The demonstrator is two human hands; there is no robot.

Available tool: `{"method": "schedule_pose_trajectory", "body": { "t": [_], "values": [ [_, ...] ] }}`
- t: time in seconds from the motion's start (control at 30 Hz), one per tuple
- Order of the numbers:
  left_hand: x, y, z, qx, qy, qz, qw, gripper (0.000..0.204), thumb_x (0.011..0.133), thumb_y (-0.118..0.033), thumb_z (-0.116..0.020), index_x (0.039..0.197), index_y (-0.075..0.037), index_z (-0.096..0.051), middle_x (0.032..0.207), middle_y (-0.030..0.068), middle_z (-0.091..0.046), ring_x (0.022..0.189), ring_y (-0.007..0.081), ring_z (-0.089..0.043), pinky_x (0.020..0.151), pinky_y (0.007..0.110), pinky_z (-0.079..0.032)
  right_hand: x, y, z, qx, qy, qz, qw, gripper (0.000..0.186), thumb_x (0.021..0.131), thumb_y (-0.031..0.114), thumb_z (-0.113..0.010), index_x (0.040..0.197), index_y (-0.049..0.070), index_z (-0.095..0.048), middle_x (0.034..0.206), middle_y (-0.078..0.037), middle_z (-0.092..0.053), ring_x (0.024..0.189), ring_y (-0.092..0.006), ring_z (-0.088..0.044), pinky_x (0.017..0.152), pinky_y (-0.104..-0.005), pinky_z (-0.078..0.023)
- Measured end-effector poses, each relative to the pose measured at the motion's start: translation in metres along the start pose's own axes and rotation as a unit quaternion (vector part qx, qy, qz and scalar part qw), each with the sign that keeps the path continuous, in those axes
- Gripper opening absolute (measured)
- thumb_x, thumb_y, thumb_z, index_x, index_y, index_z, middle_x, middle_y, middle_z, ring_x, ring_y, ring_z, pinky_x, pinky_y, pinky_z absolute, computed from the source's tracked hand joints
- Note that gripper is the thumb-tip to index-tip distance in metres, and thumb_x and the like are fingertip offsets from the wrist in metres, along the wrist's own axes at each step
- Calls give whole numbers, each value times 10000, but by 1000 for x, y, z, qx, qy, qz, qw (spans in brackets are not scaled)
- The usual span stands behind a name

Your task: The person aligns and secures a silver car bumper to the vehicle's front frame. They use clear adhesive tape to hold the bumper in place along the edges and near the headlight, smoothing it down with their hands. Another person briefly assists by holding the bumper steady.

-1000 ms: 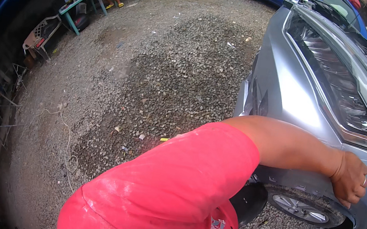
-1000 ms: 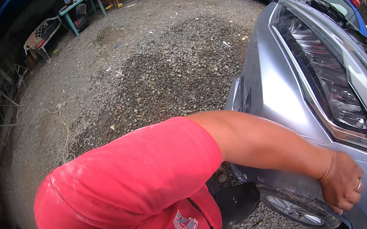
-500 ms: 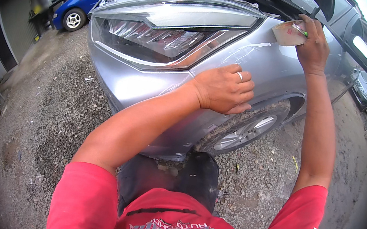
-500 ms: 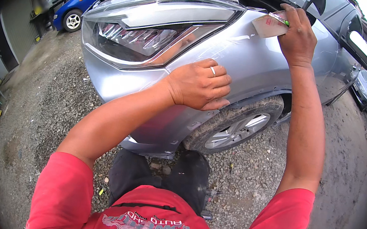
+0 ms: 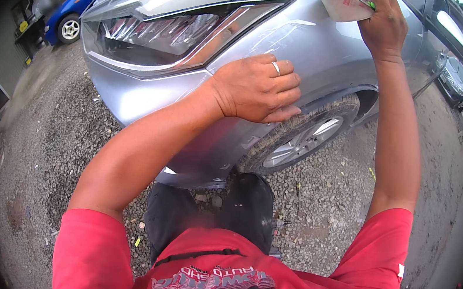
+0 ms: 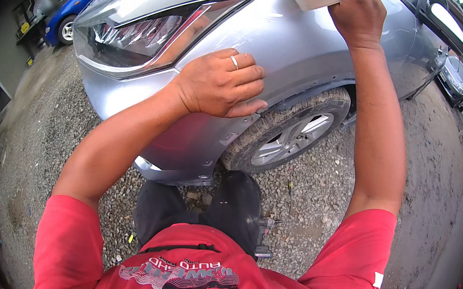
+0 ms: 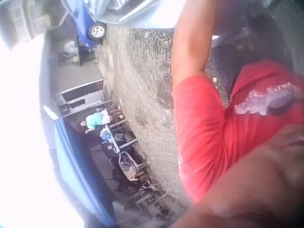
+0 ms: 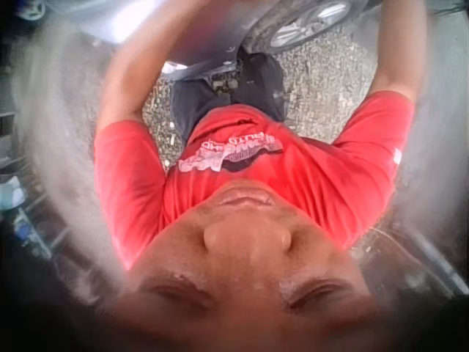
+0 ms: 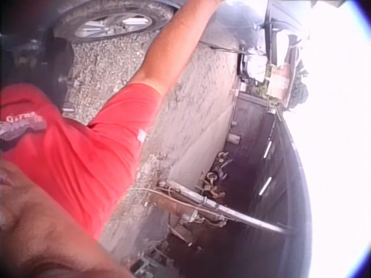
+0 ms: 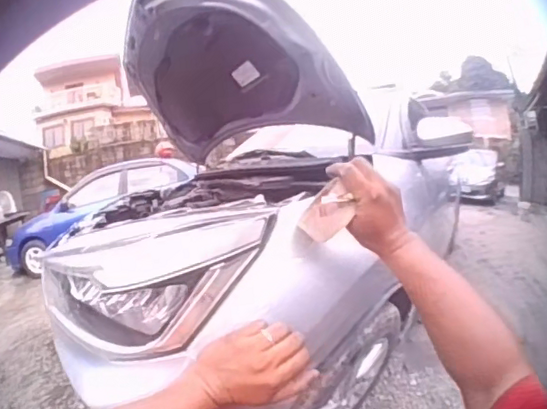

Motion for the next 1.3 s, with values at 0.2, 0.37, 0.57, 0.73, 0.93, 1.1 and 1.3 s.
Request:
{"method": "schedule_pose_trajectory", "body": {
  "t": [0.2, 0.37, 0.57, 0.73, 0.93, 1.1, 1.3],
  "values": [
    [8, -4, 0, 39, -15, 0, 999, 254, 915, -326, -804, 887, -115, -664, 1000, 8, -686, 889, 181, -666, 765, 339, -550, -4, -6, 0, 11, -25, -9, 1000, 293, 908, 282, -813, 1150, 140, -729, 1010, -84, -714, 921, -341, -742, 763, -440, -595],
    [9, -6, 1, 41, -16, -5, 999, 252, 901, -320, -813, 883, -116, -665, 992, 9, -684, 871, 180, -666, 753, 338, -548, -4, -9, -2, 14, -39, -5, 999, 322, 903, 330, -828, 1134, 126, -734, 1014, -91, -707, 902, -345, -739, 743, -442, -596],
    [10, -7, 0, 59, 8, 6, 998, 232, 889, -288, -822, 884, -111, -672, 998, 17, -694, 893, 182, -677, 783, 341, -549, -3, -10, -5, 21, -53, 5, 998, 394, 873, 362, -852, 1140, 103, -725, 1018, -106, -703, 912, -354, -735, 762, -447, -600],
    [11, -7, -5, 66, -13, 32, 997, 203, 890, -256, -814, 910, -95, -692, 1065, 36, -724, 968, 206, -695, 867, 369, -556, -4, -11, -7, 41, -61, -9, 997, 405, 870, 360, -853, 1147, 98, -718, 1020, -114, -705, 923, -361, -731, 777, -445, -599],
    [10, -8, -4, 73, -16, 33, 997, 194, 891, -247, -809, 933, -88, -706, 1100, 45, -728, 1001, 216, -695, 912, 387, -555, -2, -10, -11, 69, -67, -28, 995, 372, 883, 319, -837, 1149, 92, -709, 1020, -126, -709, 928, -367, -727, 781, -444, -593],
    [11, -7, -2, 78, -18, 28, 996, 198, 900, -263, -802, 927, -92, -707, 1095, 46, -720, 1000, 215, -689, 907, 386, -553, -1, -11, -13, 79, -73, -46, 993, 302, 905, 238, -802, 1150, 92, -704, 1023, -127, -712, 912, -362, -724, 774, -440, -589],
    [10, -7, -4, 62, -18, 31, 997, 202, 899, -262, -800, 930, -88, -701, 1074, 45, -709, 975, 212, -681, 896, 380, -551, -3, -12, -14, 85, -70, -57, 992, 371, 885, 247, -824, 1200, 91, -705, 1012, -115, -703, 908, -332, -725, 781, -420, -589]
  ]
}}
Point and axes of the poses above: each hand's wrist, its own x-axis towards the middle knuckle, its own z-axis out of the back of the hand, y = z × x, the point moved 1 cm from there along x, towards the middle knuckle
